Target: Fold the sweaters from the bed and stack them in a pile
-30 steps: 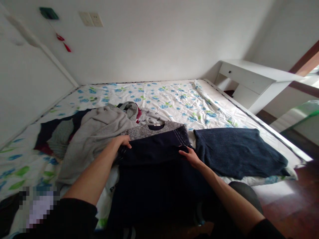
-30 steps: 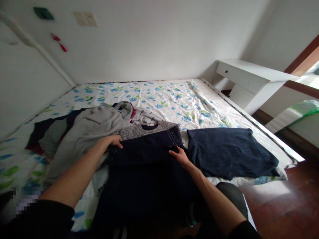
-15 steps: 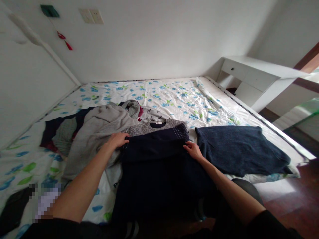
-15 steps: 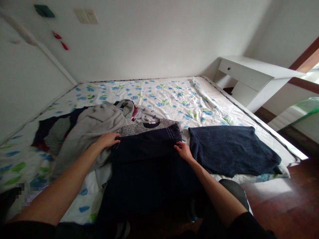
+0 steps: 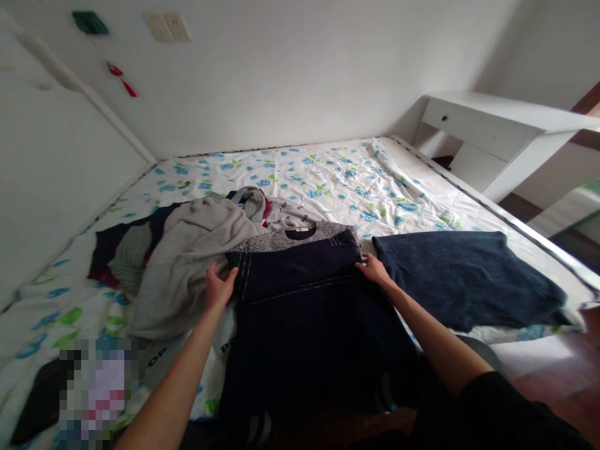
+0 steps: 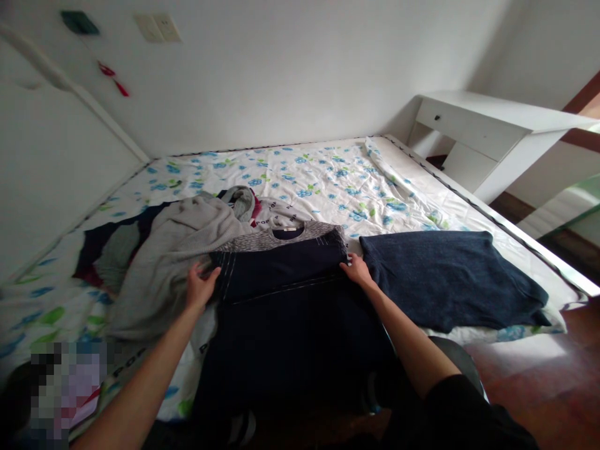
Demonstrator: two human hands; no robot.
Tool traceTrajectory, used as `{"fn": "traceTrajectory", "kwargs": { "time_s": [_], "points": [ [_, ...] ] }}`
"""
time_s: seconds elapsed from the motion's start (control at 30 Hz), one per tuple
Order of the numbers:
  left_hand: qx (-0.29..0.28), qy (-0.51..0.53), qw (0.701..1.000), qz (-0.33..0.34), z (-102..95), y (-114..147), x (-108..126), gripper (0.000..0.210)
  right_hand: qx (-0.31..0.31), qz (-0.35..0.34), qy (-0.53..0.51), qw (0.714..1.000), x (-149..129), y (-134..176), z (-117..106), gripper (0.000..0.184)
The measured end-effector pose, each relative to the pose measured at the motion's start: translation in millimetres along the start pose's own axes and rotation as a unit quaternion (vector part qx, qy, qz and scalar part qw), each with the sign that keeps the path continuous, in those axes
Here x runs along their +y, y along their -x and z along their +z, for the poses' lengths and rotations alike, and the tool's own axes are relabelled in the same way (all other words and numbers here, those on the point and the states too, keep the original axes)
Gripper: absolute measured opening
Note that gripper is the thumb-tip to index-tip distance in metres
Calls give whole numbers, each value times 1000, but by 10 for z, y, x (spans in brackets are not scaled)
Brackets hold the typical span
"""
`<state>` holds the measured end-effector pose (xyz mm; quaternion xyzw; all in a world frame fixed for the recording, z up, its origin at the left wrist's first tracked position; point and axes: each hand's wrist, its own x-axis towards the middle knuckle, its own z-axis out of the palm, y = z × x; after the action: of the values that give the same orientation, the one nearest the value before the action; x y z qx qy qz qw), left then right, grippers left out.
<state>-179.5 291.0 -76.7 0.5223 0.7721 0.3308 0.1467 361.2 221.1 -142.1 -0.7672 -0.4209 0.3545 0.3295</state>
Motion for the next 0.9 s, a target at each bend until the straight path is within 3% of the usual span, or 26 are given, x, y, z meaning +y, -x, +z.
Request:
{"fn": "traceTrajectory", "kwargs": {
  "time_s": [0.1, 0.3, 0.37, 0.47, 0.57, 0.73, 0.9],
  "points": [
    [-66, 111, 986, -105, 6, 272, -166, 45, -21, -1, -44, 999, 22, -11, 53, 55],
    [-206, 202, 948, -132, 21, 554, -213, 36, -10, 52, -46, 998, 60, -40, 67, 62],
    [-208, 211, 947, -126, 37, 533, -220, 37, -16, 44, -27, 999, 61, -34, 58, 54],
    [-137, 208, 962, -115, 54, 467, -241, 36, -5, 15, -2, 1000, 53, -36, 47, 43],
    [-85, 196, 971, -111, 44, 411, -211, 36, -10, 18, -1, 1000, 63, -69, 34, 45],
    [-159, 254, 939, -167, -52, 275, -42, 33, -52, 15, -56, 997, 73, -177, 39, 51],
    [-220, 297, 907, -201, -108, 43, 143, 46, -18, -36, 10, 999, -109, -409, 166, 60]
  ]
}}
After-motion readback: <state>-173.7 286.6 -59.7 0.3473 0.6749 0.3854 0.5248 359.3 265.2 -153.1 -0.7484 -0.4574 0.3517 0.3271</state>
